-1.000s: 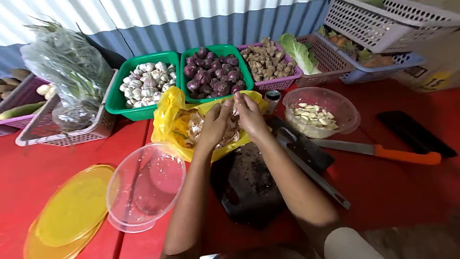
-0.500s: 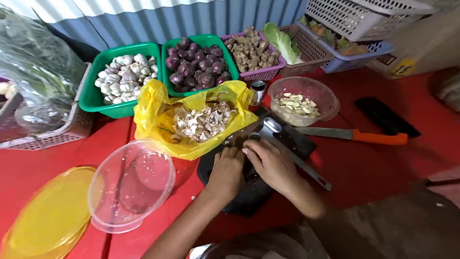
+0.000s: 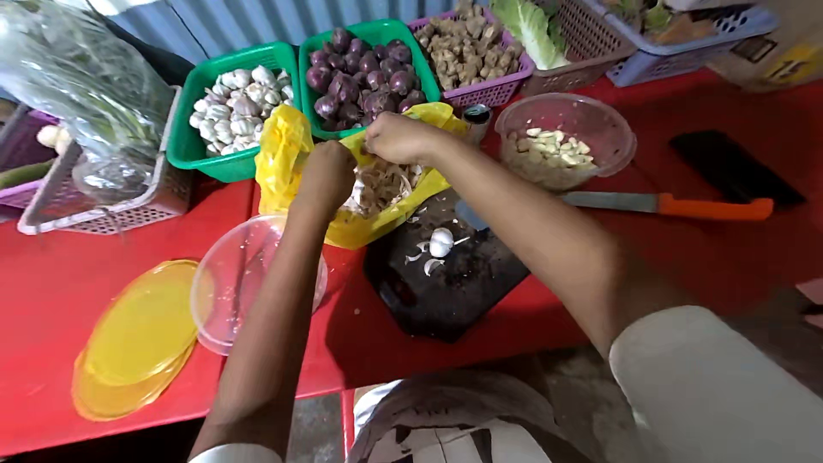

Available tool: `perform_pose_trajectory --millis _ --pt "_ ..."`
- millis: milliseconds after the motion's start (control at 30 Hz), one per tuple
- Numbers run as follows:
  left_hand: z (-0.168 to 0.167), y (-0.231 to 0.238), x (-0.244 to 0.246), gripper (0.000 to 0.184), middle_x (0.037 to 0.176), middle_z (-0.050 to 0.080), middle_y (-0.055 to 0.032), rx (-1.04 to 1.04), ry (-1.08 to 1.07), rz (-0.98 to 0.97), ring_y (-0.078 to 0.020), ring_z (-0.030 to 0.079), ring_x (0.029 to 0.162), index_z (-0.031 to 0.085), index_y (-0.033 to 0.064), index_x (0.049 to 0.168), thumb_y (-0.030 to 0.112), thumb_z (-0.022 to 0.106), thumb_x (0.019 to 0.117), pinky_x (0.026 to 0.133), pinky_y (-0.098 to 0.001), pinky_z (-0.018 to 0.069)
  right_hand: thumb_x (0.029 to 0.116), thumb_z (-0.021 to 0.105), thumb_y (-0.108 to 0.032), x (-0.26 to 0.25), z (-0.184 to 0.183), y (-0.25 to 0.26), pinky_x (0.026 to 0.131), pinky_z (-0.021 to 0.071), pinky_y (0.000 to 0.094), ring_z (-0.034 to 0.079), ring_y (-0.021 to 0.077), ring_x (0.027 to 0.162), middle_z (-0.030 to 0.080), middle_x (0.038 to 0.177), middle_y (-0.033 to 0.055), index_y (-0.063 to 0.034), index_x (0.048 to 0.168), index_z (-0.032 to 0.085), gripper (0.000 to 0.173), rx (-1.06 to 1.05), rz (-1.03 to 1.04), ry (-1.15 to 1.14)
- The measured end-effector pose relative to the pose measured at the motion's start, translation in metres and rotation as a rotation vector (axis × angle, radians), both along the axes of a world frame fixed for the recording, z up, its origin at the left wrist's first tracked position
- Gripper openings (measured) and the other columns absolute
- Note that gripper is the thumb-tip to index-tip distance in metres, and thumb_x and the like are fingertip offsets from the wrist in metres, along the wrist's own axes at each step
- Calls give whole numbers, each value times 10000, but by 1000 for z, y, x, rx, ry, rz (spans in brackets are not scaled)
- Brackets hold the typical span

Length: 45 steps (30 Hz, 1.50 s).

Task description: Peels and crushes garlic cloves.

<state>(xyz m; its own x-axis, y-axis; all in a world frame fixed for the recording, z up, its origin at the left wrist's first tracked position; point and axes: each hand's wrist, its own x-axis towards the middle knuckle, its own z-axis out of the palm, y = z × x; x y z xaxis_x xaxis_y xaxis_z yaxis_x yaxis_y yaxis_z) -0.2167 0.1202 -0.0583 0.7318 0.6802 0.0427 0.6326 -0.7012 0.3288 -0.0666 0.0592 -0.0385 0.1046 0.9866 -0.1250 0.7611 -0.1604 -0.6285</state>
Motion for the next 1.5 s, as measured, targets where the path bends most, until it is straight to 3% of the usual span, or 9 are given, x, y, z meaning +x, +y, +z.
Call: perform_pose_trajectory --millis 200,400,467,567,800,1033,1200,1333,1500 --pt "-8 -3 1 211 1185 683 -246 107 -61 132 -473 654 1092 709 1 1143 30 598 966 909 -697 491 954 531 57 -7 -10 5 1026 494 481 641 291 1176 678 1246 169 -25 1250 683 342 257 53 -10" --pt "-2 -88 -17 191 1071 669 -191 191 -311 -30 -342 664 992 707 -10 1117 59 569 1004 874 -513 557 1007 616 -137 7 -10 -78 892 583 405 706 182 952 734 1034 98 -37 1095 738 180 499 -43 35" --pt "-33 -124 -10 190 971 682 -169 45 -267 -60 -310 693 865 733 15 1074 155 638 989 768 -496 594 1004 635 -179 4 -26 -120 853 578 486 704 233 929 735 989 87 -80 1047 754 161 334 -71 -118" --pt "-74 -140 4 214 1108 674 -213 -236 -126 -109 -354 676 1031 732 -2 1109 145 630 991 924 -512 553 1036 581 -205 -9 -59 -151 907 531 583 669 356 1080 679 1200 160 -65 1208 712 257 -46 -85 -229" --pt "-48 -117 -17 187 955 715 -145 -10 -329 -130 -269 706 862 758 17 1063 4 595 971 813 -451 591 1059 545 -247 -4 -92 -167 1006 507 526 640 325 1177 654 1294 162 -59 1264 699 318 51 -124 -65" --pt "-14 -41 -19 266 1355 605 -276 109 -203 4 -456 581 1263 691 -57 1206 -41 542 987 1054 -612 459 1039 605 -258 37 -71 -188 832 551 603 709 353 967 729 1069 167 -56 1132 755 269 354 -393 -230" --pt "-22 -92 -6 232 1215 609 -245 278 -356 9 -452 559 1137 722 15 1162 131 637 980 919 -583 499 998 666 -379 63 -85 -197 929 494 651 636 409 1118 679 1135 214 -40 1160 732 382 9 -471 -195" --pt "-53 -149 21 515 1264 638 -235 -148 16 -135 -422 620 1174 642 21 1313 423 655 990 931 -582 536 989 695 -280 73 -99 -196 950 501 585 621 373 1097 635 1150 223 17 1126 698 327 7 -454 -39" --pt "-85 -150 35 408 1420 611 -114 -167 -82 -425 -351 544 1333 608 111 1414 61 527 1017 1065 -542 466 1066 565 -231 76 -86 -210 728 608 432 692 248 761 648 1005 192 44 1235 556 323 5 -539 161"
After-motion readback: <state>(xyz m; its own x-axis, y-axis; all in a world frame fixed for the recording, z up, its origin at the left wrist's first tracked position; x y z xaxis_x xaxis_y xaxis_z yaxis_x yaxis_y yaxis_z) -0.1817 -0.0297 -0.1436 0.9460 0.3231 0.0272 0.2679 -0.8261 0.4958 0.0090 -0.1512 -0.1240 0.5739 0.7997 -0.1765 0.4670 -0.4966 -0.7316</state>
